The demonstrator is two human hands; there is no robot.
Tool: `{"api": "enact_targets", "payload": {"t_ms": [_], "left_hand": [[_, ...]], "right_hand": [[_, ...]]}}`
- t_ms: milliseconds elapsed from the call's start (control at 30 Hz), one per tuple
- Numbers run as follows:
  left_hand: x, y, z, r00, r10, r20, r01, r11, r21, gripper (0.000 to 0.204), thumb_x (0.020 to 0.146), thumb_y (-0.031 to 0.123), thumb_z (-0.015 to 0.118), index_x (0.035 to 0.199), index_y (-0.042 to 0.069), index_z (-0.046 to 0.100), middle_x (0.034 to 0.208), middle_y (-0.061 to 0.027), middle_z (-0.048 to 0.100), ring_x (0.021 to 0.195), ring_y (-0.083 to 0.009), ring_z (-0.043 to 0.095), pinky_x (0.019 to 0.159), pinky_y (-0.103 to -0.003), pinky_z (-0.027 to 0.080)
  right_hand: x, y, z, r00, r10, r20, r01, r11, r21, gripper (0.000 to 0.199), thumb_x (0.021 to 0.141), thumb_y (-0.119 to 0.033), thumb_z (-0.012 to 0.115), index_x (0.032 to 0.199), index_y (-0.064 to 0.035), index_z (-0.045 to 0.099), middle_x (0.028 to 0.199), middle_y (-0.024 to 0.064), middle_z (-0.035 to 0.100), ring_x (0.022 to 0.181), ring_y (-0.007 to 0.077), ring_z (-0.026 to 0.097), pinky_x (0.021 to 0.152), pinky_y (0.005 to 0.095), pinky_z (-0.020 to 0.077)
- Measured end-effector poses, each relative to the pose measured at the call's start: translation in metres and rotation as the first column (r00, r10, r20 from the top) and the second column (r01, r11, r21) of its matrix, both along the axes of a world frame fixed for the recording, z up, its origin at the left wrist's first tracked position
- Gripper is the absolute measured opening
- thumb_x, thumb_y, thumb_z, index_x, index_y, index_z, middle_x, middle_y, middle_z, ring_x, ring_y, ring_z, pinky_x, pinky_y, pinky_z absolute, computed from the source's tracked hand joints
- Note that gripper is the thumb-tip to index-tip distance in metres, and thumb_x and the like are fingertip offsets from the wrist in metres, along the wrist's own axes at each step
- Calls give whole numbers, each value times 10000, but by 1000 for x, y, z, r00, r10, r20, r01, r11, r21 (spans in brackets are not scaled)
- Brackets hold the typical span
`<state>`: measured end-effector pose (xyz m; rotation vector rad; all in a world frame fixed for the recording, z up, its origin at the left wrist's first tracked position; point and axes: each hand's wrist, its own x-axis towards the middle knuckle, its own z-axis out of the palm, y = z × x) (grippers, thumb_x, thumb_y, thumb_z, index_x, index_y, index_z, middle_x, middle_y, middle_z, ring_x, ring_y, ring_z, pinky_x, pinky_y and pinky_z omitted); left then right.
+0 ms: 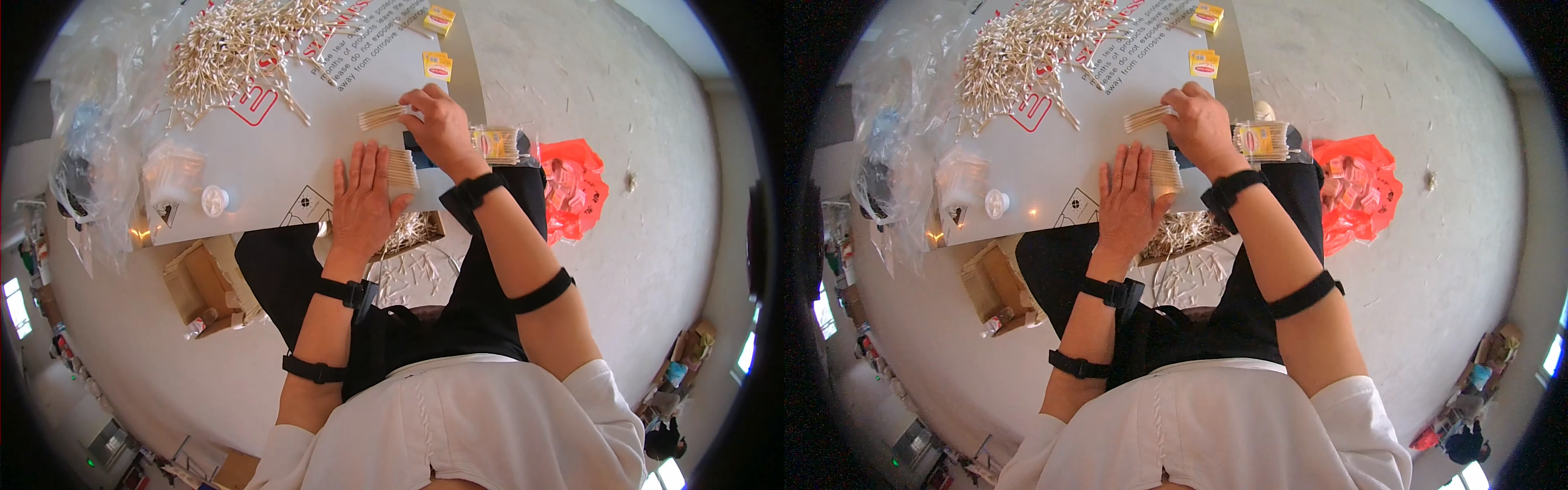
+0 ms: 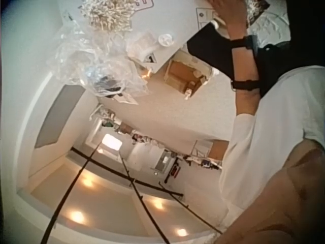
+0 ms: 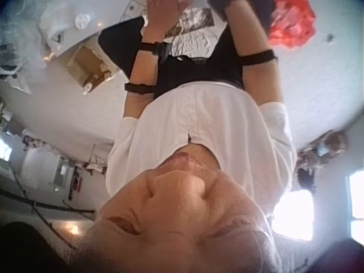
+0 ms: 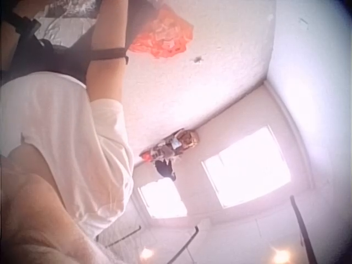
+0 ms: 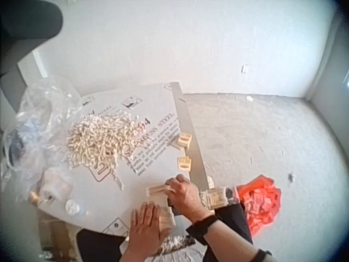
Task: Packing individual cotton swabs into small cardboard boxes.
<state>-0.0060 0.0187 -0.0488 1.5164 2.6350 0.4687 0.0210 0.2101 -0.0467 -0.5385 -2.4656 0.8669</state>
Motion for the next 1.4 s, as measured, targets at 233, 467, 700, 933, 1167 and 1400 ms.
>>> {"api": "enact_targets", "payload": {"t_ms": [233, 467, 700, 933, 1167, 1400], "left_hand": [[-2, -1, -3, 1000, 0, 11, 1, 1000, -12, 790, 867, 419, 617, 1464, 10, 300, 1537, -139, 271, 1444, -284, 217, 1170, -500, 163], [-3, 1, 3, 1000, -28, 10, 28, 999, -41, 803, 871, 446, 602, 1469, 12, 287, 1554, -151, 230, 1454, -294, 184, 1170, -504, 162], [-2, 0, -1, 1000, -17, 26, 18, 999, -47, 814, 875, 458, 590, 1478, 18, 266, 1573, -161, 178, 1457, -310, 170, 1173, -503, 145], [3, 2, 2, 999, 15, 46, -14, 1000, -28, 843, 862, 441, 618, 1486, 21, 236, 1565, -163, 191, 1459, -317, 164, 1175, -505, 132], [5, 4, 1, 999, 16, 31, -15, 999, -44, 855, 862, 455, 612, 1485, 3, 239, 1568, -173, 190, 1462, -306, 159, 1180, -486, 121], [14, 14, 0, 998, 60, 35, -58, 997, -49, 839, 877, 442, 598, 1484, -10, 236, 1565, -199, 179, 1464, -322, 140, 1184, -481, 94]], "right_hand": [[62, -34, 14, 981, 188, 44, -187, 982, -30, 504, 653, -70, 775, 1138, -64, 634, 937, 111, 555, 925, 300, 587, 818, 385, 495], [64, -26, 2, 978, 175, 110, -170, 984, -59, 526, 665, -111, 777, 1166, -67, 625, 955, 111, 556, 956, 307, 572, 822, 389, 488], [70, -35, 7, 989, 142, 44, -140, 989, -37, 484, 707, -122, 748, 1172, -82, 622, 946, 112, 556, 924, 310, 582, 783, 394, 498], [88, -65, 2, 997, 39, 62, -46, 993, 113, 527, 731, -84, 712, 1229, -21, 553, 967, 125, 542, 917, 314, 557, 795, 408, 485], [76, -47, 4, 993, 106, 60, -115, 977, 180, 543, 711, -112, 743, 1224, -52, 575, 935, 110, 529, 884, 294, 544, 787, 391, 478], [74, -35, 3, 995, 79, 55, -88, 977, 195, 486, 709, -109, 747, 1172, -52, 610, 897, 97, 537, 883, 289, 550, 776, 386, 483]]}}
